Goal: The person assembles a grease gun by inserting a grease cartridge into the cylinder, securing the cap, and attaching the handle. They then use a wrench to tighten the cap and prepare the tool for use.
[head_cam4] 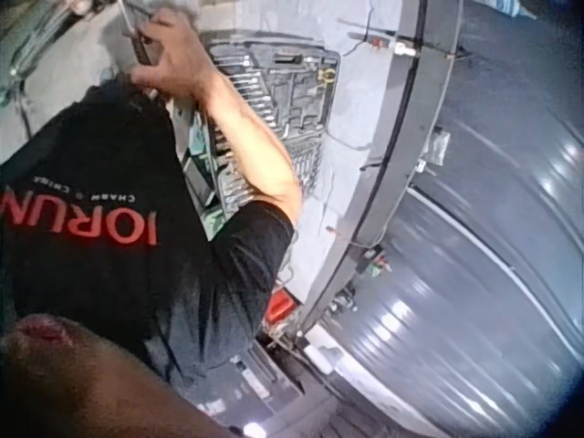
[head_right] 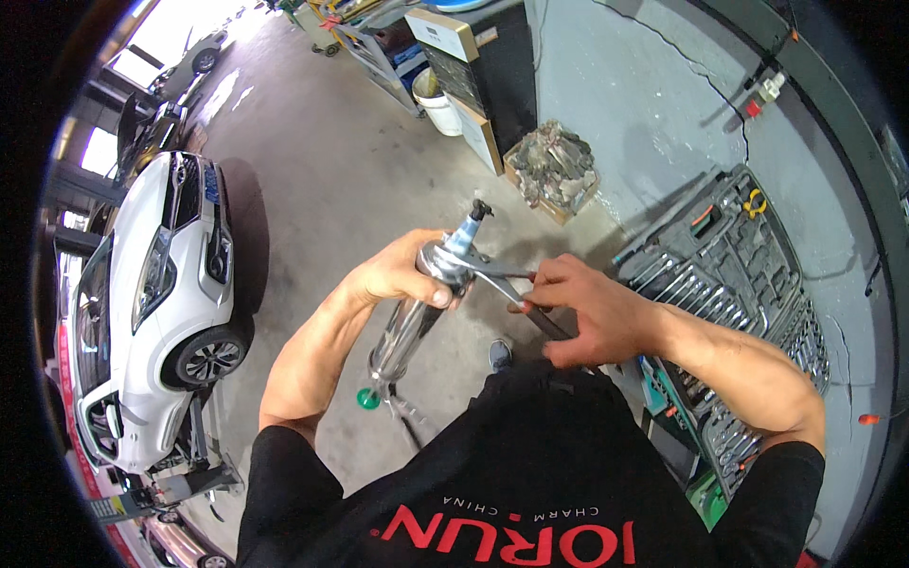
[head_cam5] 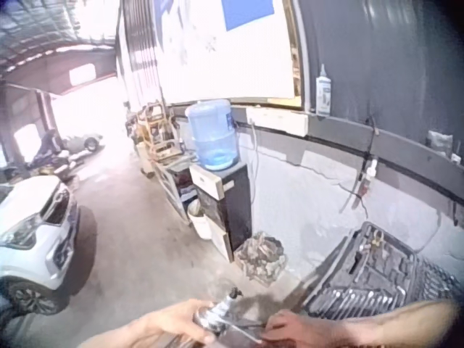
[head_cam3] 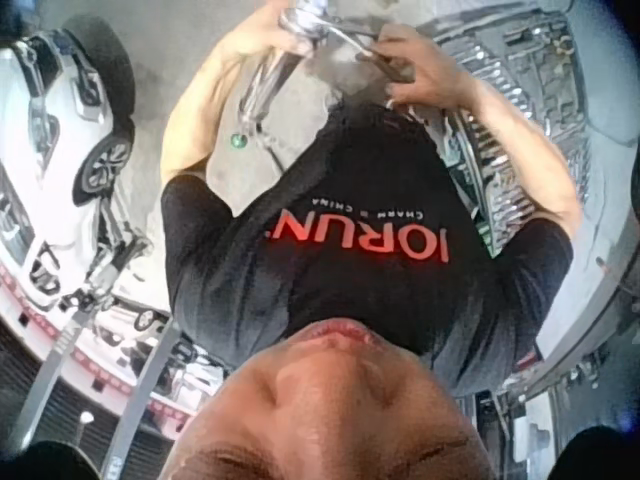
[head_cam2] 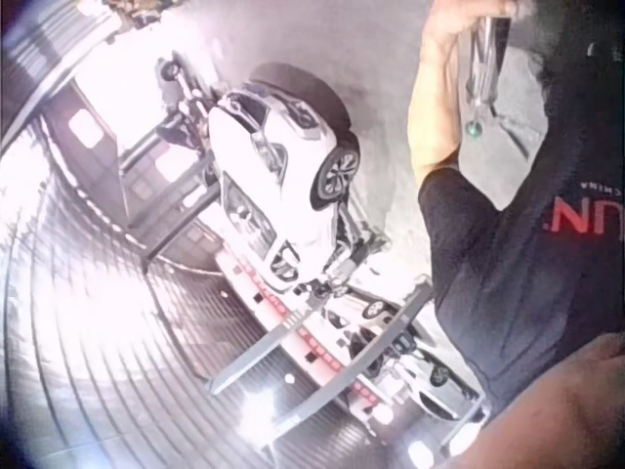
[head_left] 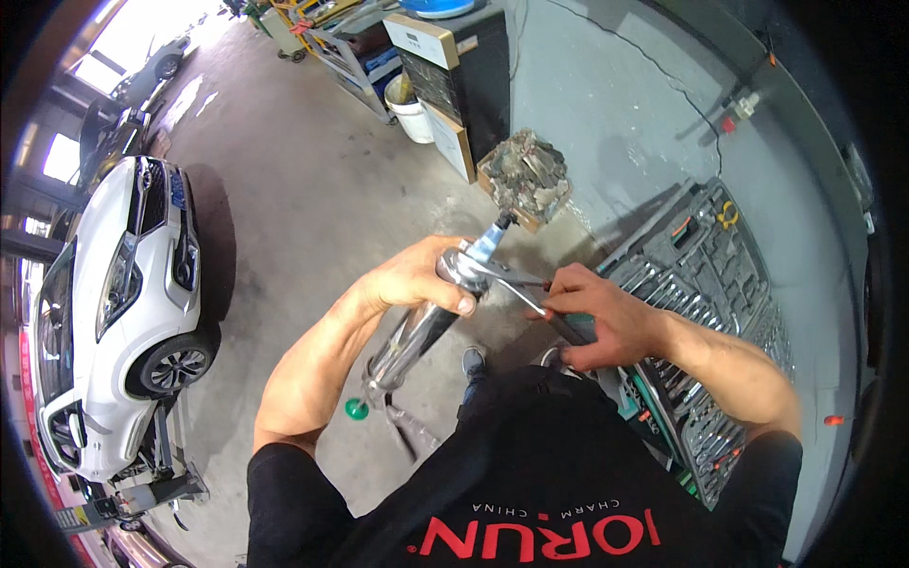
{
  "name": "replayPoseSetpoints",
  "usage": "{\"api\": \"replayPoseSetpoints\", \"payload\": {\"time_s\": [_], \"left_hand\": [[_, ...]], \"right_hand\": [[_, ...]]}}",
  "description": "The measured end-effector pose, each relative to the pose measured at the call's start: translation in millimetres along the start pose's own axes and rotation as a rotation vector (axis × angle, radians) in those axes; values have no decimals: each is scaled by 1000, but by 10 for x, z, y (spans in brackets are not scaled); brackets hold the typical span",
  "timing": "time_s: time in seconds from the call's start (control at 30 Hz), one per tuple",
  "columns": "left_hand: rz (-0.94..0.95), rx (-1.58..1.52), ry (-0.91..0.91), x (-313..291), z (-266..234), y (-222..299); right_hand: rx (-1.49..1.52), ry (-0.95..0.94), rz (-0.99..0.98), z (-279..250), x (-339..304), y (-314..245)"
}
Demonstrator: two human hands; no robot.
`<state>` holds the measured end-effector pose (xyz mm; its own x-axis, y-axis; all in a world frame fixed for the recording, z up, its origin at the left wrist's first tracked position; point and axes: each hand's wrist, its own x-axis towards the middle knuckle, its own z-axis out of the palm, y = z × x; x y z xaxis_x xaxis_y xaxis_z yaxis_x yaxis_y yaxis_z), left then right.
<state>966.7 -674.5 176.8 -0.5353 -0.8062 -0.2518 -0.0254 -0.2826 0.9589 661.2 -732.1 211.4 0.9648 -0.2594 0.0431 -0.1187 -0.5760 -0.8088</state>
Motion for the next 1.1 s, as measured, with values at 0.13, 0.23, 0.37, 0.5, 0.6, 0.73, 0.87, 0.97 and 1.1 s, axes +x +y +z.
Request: {"api": "replayPoseSetpoints", "payload": {"time_s": [0.13,0.23,0.37,0.5,0.6,0.73,0.87,0.97,1.1], "left_hand": [[-52,-598,-305,-141,174,48],[-66,-787,-419,-303,398,2],[45,-675,-468,-254,363,-151],[75,289,459,-269,533,-276],[27,467,819,-22,776,-486],[-86,341,644,11,724,-482],[-48,-68,29,-183,488,-509],[51,-463,-386,-197,551,-429],[44,-992,-712,-260,861,-514]], "right_hand": [[-21,-80,-161,-131,19,-97],[-95,-108,-293,-160,15,-206],[-89,-95,-231,-103,-16,-209],[33,46,108,178,-144,-95],[-3,45,349,377,-109,-162],[-7,8,305,341,-187,-107],[67,-130,76,229,-373,-7],[80,-164,-91,152,-318,-76],[38,-171,-253,127,-300,-180]]}}
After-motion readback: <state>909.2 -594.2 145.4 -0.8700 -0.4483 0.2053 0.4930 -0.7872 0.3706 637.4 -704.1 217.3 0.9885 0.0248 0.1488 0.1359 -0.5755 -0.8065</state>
